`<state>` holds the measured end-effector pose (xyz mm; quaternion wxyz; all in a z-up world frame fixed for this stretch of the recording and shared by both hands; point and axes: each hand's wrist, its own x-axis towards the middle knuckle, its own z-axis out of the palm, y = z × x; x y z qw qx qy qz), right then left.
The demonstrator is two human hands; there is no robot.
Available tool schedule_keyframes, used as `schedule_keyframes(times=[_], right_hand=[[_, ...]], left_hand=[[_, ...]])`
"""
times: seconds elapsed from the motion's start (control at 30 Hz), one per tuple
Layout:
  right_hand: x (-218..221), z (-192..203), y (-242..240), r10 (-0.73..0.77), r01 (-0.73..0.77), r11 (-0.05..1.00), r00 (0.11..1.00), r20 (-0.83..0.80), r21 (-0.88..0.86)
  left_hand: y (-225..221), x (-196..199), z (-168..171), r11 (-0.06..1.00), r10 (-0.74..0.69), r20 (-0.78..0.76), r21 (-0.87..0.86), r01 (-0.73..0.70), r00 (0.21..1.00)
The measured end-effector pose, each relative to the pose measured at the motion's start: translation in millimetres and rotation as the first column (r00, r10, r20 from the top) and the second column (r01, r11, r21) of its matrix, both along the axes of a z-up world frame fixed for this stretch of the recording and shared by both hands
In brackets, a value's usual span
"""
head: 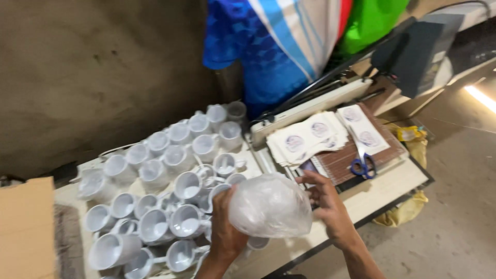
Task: The person places individual mugs into plastic bags by hand and سپس arranges them onto a table next to a stack of boxes and circular stickers.
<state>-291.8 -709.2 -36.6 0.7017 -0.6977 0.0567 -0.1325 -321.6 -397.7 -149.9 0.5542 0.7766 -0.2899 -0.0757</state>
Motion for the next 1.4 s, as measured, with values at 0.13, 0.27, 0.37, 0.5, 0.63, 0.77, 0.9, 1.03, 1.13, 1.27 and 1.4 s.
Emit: schedule_keyframes(times=[0.13, 0.27, 0.37, 0.5, 0.63, 0.77, 0.9, 1.03, 1.13, 1.27, 1.4], right_hand=[[6.7, -3.3, -18.6, -0.178, 0.058, 0.936, 0.930, -0.323, -0.347], [39.3, -61.7, -55.1, -0.226, -0.005, 0.878, 0.878, -0.423, -0.479], [65.2, -93.8, -71.2, -0.082, -0.045, 0.918, 0.951, -0.298, -0.395], [77.2, -84.5, -68.6, 0.133, -0.238, 0.778, 0.967, -0.218, -0.582], [55.2, -44.6, -49.5, 0.008, 0.162, 0.630, 0.977, 0.214, -0.759], [46.3, -29.5, -36.3, 0.019, -0.263, 0.743, 0.927, -0.374, -0.615], [46.4, -77.8, -51.6, 0.099, -0.320, 0.773, 0.914, -0.393, -0.549], [53.4, -84.4, -70.8, -0.059, -0.117, 0.926, 0.896, -0.441, -0.360], [55.3, -101.1, -89.4, -0.029, 0.009, 0.998, 0.948, -0.317, -0.065], [54.8, -94.3, -90.3, -0.054, 0.095, 0.985, 0.962, -0.267, 0.143], [54.2, -83.1, -83.7, -0.034, 0.087, 0.959, 0.981, -0.193, 0.271]], left_hand=[[-61.3, 29.6, -0.6, 1.000, -0.029, -0.027, 0.003, 0.029, 0.999], [-108.3, 79.4, 7.4, 1.000, 0.002, -0.039, 0.003, -0.002, 0.999], [-140.9, 99.1, 21.6, 0.999, 0.045, -0.038, 0.003, -0.045, 0.998], [-150.7, 99.6, 0.5, 0.985, 0.141, 0.000, 0.103, -0.140, 0.990], [-159.8, 97.9, -14.8, 0.967, 0.221, 0.022, 0.123, -0.222, 0.975], [-171.9, 98.0, -4.1, 0.968, 0.234, 0.015, 0.088, -0.235, 0.972], [-183.5, 97.5, -7.6, 0.967, 0.211, -0.078, 0.163, -0.197, 0.974], [-177.1, 100.3, -35.8, 0.904, 0.190, 0.033, 0.385, -0.188, 0.981], [-171.0, 104.0, -49.8, 0.910, 0.154, 0.095, 0.374, -0.179, 0.983], [-162.9, 106.8, -13.3, 0.929, 0.155, 0.033, 0.336, -0.157, 0.987], [-153.9, 100.4, 18.4, 0.963, 0.166, 0.012, 0.214, -0.165, 0.986]])
